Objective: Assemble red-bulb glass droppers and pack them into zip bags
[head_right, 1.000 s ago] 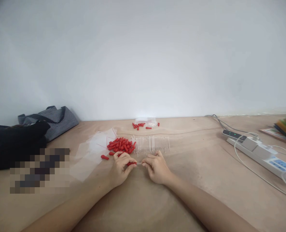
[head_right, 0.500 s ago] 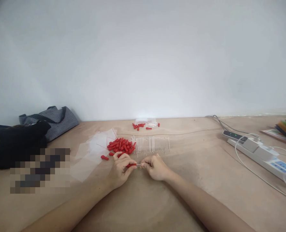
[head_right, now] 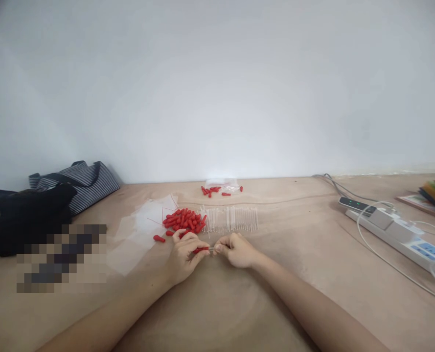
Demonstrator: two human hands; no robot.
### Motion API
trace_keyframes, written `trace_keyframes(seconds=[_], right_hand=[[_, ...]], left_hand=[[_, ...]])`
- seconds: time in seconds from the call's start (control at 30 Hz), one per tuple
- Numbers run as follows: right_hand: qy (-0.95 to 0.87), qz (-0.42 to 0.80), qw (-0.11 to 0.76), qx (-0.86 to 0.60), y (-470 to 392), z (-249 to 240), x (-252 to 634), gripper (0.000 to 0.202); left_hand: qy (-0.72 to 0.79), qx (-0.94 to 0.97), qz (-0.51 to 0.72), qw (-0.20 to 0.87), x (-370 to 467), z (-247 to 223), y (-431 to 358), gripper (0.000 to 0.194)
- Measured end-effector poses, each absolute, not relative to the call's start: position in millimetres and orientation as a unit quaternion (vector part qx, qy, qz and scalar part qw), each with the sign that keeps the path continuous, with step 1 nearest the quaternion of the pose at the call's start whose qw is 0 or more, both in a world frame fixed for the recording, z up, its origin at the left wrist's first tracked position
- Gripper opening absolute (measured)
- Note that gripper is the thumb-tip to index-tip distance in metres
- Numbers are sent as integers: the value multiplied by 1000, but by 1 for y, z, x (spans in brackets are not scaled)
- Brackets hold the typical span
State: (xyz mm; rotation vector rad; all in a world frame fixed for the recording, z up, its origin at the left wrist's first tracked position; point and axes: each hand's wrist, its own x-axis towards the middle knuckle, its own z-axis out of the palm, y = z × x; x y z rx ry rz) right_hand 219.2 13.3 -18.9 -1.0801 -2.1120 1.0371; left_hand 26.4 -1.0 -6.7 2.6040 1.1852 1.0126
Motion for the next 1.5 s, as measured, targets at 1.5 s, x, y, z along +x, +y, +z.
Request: trace_keyframes(seconds=[1.5], right_hand=[[-564,12,272,-780,55,-31,292,24]], left_hand=[[575,750,326,16,11,-2,11,12]])
